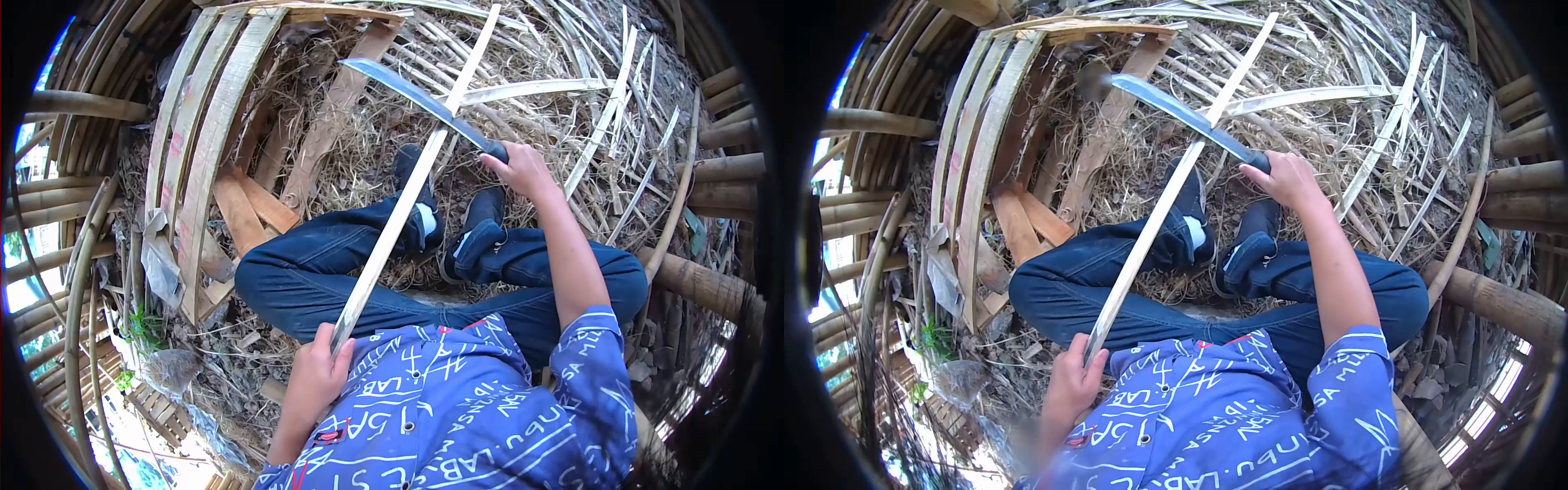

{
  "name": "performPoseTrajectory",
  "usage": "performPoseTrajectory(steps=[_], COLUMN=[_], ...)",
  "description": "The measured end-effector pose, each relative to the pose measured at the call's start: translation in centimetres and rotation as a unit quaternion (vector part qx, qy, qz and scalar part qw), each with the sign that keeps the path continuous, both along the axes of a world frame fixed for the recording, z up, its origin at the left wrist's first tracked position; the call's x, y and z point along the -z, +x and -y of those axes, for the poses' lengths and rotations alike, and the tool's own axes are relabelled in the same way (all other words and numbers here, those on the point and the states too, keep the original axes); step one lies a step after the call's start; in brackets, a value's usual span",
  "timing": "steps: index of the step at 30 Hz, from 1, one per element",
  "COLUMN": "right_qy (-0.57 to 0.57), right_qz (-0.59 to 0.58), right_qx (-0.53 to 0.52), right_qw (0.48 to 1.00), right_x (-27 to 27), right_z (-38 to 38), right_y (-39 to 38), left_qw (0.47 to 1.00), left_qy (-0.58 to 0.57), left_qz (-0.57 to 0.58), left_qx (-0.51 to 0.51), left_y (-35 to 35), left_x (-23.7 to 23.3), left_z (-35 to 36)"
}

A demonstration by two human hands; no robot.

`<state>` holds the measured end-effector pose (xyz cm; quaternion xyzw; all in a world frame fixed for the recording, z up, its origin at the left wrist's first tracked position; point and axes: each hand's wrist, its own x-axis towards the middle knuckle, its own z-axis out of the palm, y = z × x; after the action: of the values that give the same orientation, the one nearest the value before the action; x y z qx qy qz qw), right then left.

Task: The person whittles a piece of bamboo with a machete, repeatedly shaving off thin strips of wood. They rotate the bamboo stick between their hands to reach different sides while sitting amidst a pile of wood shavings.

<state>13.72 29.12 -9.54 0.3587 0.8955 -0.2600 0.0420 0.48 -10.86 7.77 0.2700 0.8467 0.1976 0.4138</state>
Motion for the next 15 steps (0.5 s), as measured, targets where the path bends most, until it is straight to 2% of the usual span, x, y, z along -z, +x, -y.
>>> performPoseTrajectory(steps=[6, 11, 12, 15], right_qy=[0.04, -0.011, -0.018, -0.032], right_qz=[0.013, -0.013, -0.028, 0.035], right_qx=[-0.024, -0.025, -0.046, -0.116], right_qw=[0.999, 1.0, 0.998, 0.992], right_x=[-0.7, -2.3, -2.6, -3.6], right_z=[0.8, 3.1, 4.0, 5.2], right_y=[-0.3, -0.4, -0.3, -0.4], left_qw=[1.0, 1.0, 0.999, 0.999], left_qy=[0.002, -0.025, -0.023, -0.019], left_qz=[-0.007, -0.003, -0.02, -0.037], left_qx=[0.002, 0.004, 0.011, 0.012], left_y=[-0.2, -0.5, -0.5, -0.8], left_x=[0.1, 0.2, 0.3, 0.2], left_z=[1.1, 1.1, 1.1, 1.7])
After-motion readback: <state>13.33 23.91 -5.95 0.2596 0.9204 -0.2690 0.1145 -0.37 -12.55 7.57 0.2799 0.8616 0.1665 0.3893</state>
